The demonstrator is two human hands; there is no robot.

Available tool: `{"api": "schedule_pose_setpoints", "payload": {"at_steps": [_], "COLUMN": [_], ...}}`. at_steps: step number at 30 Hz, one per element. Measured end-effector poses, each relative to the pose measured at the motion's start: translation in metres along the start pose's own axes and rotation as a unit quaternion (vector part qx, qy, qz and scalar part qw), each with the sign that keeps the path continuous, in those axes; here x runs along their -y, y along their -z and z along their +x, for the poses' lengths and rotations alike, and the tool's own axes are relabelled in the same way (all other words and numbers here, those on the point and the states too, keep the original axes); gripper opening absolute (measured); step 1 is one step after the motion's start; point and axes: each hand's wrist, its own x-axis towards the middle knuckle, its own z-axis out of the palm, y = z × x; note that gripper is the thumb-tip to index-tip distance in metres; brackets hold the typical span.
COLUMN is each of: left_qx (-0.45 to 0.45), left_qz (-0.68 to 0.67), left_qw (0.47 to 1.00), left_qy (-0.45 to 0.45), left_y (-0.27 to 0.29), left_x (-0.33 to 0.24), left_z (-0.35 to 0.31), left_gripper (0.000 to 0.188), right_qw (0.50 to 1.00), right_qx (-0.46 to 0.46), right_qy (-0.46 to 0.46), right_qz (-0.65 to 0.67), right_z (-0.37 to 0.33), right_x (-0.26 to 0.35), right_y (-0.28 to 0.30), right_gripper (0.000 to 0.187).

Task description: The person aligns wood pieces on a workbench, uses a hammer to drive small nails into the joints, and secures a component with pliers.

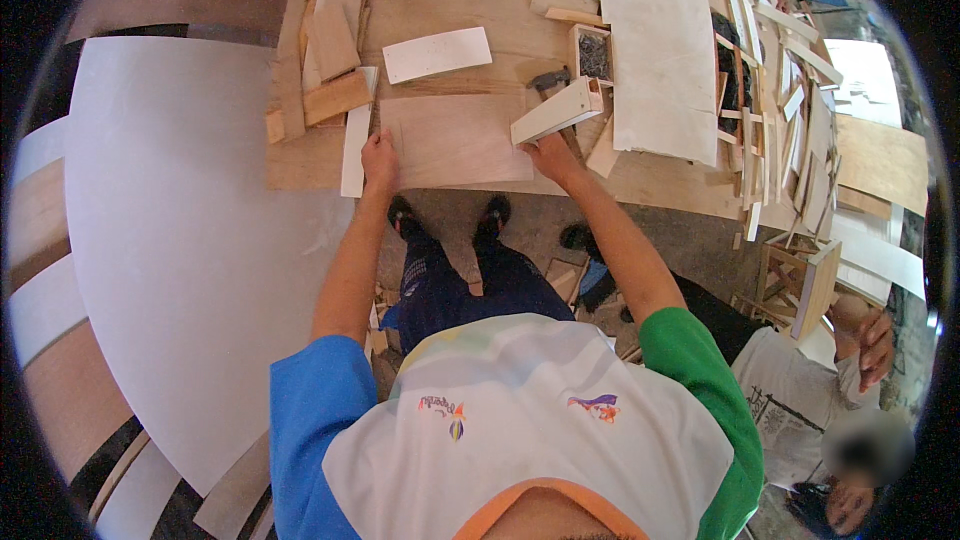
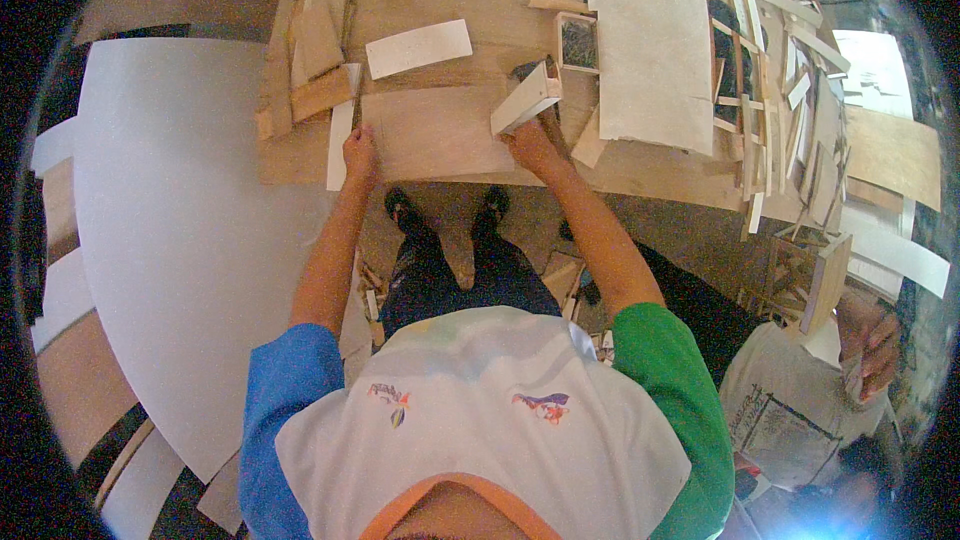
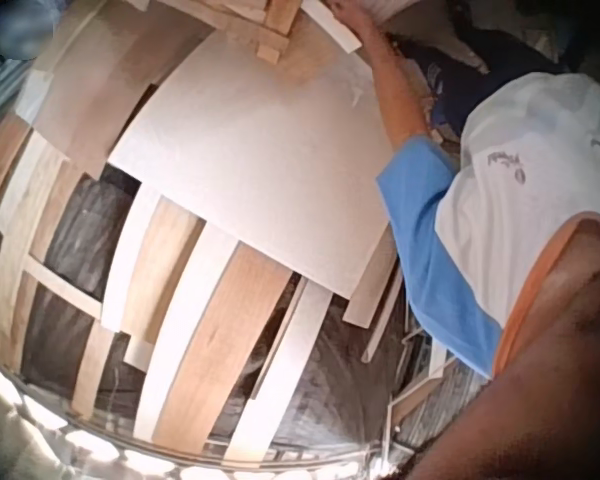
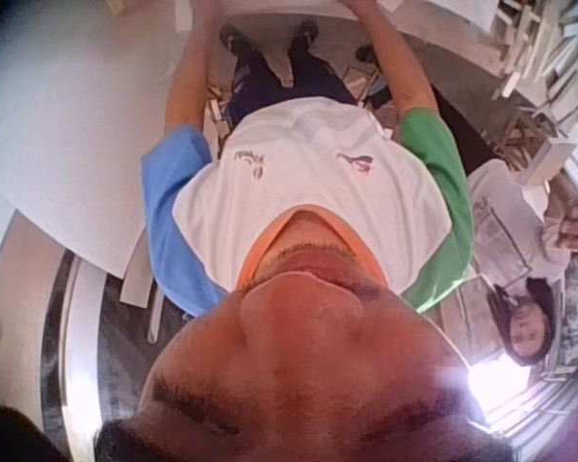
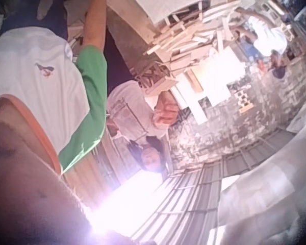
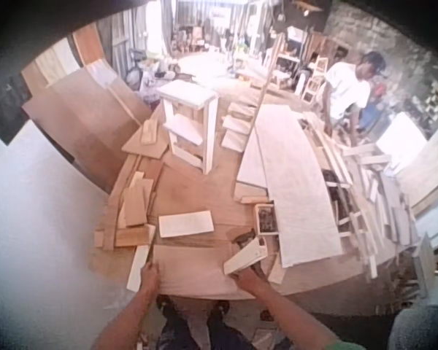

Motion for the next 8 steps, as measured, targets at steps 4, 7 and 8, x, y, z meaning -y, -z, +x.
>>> {"api": "schedule_pose_setpoints", "payload": {"at_steps": [4,7,8], "left_qx": [0.027,0.042,0.048], "left_qz": [-0.039,-0.082,-0.102], "left_qw": [0.999,0.995,0.993], "left_qy": [0.023,0.026,0.025], "left_y": [0.007,0.011,0.012], "left_x": [-0.015,-0.026,-0.026], "left_z": [-0.01,-0.016,-0.016], "left_gripper": [0.036,0.035,0.035], "right_qw": [0.989,0.984,0.984], "right_qx": [0.068,0.094,0.098], "right_qy": [-0.08,-0.091,-0.085], "right_qz": [0.103,0.125,0.119], "right_z": [-0.009,-0.004,0.0], "right_x": [0.014,0.031,0.038], "right_y": [0.012,0.036,0.047], "right_gripper": [0.036,0.043,0.045]}}
